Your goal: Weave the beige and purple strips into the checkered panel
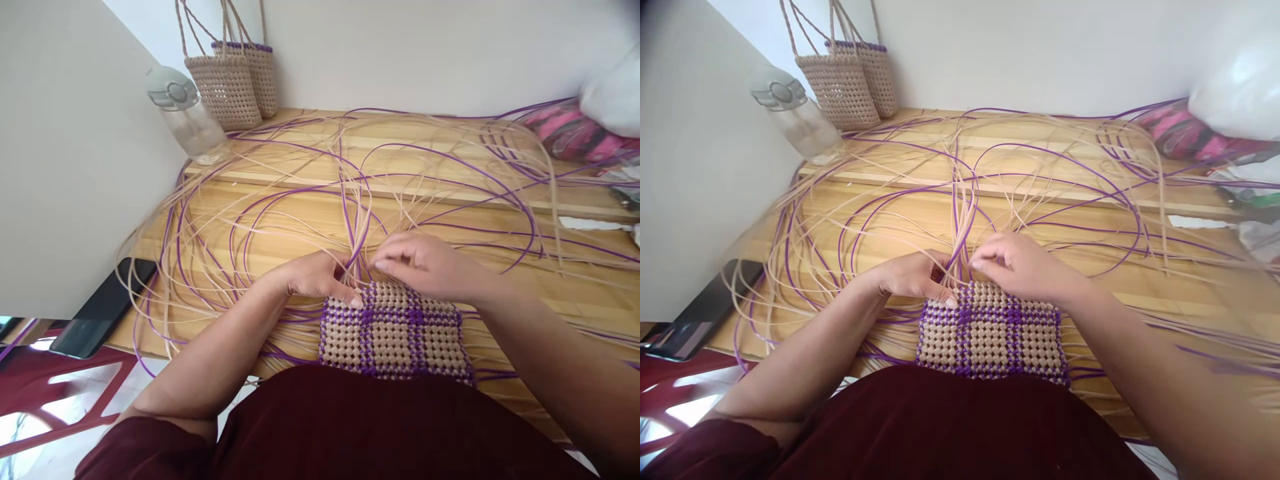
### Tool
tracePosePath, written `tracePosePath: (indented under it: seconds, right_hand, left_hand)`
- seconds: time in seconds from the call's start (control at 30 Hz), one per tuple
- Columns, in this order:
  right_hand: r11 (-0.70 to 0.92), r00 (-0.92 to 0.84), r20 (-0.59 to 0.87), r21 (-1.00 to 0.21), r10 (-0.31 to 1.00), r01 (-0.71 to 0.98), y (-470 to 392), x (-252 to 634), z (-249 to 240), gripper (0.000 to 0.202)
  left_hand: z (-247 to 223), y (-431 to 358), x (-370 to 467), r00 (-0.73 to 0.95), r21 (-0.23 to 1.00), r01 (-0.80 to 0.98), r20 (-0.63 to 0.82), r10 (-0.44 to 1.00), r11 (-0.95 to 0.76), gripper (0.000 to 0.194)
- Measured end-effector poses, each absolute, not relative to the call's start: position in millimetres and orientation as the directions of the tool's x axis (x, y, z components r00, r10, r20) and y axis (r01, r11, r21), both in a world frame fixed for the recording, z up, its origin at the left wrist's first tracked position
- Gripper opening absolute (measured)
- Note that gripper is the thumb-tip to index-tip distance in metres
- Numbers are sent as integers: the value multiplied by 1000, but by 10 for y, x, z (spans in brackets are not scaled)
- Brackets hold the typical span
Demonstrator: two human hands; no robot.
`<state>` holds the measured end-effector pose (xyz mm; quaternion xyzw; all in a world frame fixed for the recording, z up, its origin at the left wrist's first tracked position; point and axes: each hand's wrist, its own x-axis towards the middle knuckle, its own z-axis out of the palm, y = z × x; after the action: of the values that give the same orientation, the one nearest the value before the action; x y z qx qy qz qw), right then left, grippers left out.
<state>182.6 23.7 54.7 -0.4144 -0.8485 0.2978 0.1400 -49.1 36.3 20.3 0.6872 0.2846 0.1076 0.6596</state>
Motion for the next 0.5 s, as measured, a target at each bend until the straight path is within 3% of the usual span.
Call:
tracePosePath:
  seconds: [0.17, 0.3, 0.4, 0.5]
  right_hand:
    - [634, -765, -99, -498, 636, 591, 121, 1744, 628, 28]
    - [608, -808, -298, -540, 509, 582, 371, 1665, 733, 22]
    - [555, -771, -379, -539, 512, 634, 458, 1617, 796, 12]
    - [584, -757, -302, -495, 579, 644, 380, 1600, 779, 9]
  left_hand:
    - [257, 223, -447, 712, 955, 296, -218, 668, -4, 36]
    - [321, 104, -440, 620, 945, 326, -211, 756, -3, 38]
    - [332, 73, -467, 549, 923, 386, -233, 803, 4, 45]
    - [303, 87, -499, 521, 932, 344, -290, 803, 113, 49]
